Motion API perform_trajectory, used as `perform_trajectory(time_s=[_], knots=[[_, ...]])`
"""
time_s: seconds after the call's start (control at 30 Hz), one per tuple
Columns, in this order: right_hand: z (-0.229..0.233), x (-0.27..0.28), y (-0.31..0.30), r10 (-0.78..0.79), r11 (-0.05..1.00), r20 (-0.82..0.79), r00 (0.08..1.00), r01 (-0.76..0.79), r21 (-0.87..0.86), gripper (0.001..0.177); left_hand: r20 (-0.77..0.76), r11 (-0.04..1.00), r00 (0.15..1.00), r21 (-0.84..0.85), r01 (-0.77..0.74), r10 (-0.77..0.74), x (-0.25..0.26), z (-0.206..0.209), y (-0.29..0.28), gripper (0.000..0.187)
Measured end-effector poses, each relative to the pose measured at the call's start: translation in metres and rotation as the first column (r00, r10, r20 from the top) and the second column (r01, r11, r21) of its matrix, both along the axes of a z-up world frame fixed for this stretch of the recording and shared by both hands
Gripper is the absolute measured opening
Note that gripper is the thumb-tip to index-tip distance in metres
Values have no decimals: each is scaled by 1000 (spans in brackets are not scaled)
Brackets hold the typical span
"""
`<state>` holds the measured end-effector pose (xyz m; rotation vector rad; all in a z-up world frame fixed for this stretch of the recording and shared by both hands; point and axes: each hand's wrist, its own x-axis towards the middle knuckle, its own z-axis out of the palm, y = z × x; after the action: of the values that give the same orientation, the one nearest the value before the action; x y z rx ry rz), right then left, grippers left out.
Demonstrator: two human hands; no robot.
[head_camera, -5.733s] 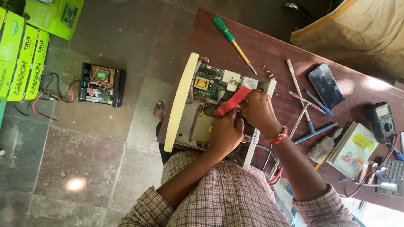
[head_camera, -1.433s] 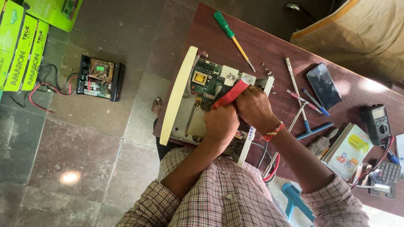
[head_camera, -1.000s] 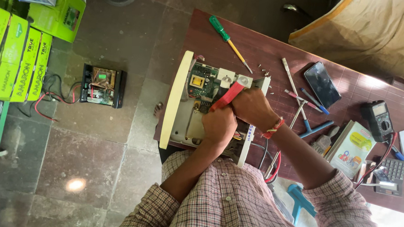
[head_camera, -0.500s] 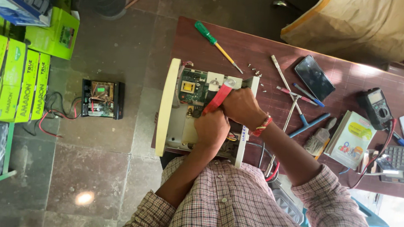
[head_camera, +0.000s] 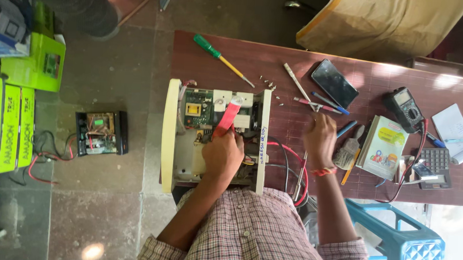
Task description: The person uses a T-handle wrench and a screwdriver to tighten screws on the internal components of an open electronic device, likely a battery charger. They manipulate wires and adjust parts within the casing while working at a cluttered table.
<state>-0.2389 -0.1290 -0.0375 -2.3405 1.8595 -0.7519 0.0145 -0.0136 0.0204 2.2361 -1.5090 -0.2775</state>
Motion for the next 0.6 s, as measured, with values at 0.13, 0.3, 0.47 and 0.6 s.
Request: perform_trajectory(time_s=[0.13, 0.3, 0.47, 0.6], knots=[[-45, -68, -5, -20, 1000, -245, 969, 23, 11, 25, -49, 968, 967, -1, 252, -251, -16, 4, -4, 25], [-71, -92, -11, 21, 999, -307, 952, -8, 45, 25, 31, 776, 824, -317, 545, -565, -100, -28, -89, 6], [-63, -82, -9, 7, 1000, -315, 949, 0, 22, 29, 268, 745, 746, -130, 655, -609, -148, -74, -185, 14], [-48, -77, -8, 5, 998, -308, 951, 13, 55, 17, 303, 701, 644, 133, 701, -702, -153, -104, -212, 14]])
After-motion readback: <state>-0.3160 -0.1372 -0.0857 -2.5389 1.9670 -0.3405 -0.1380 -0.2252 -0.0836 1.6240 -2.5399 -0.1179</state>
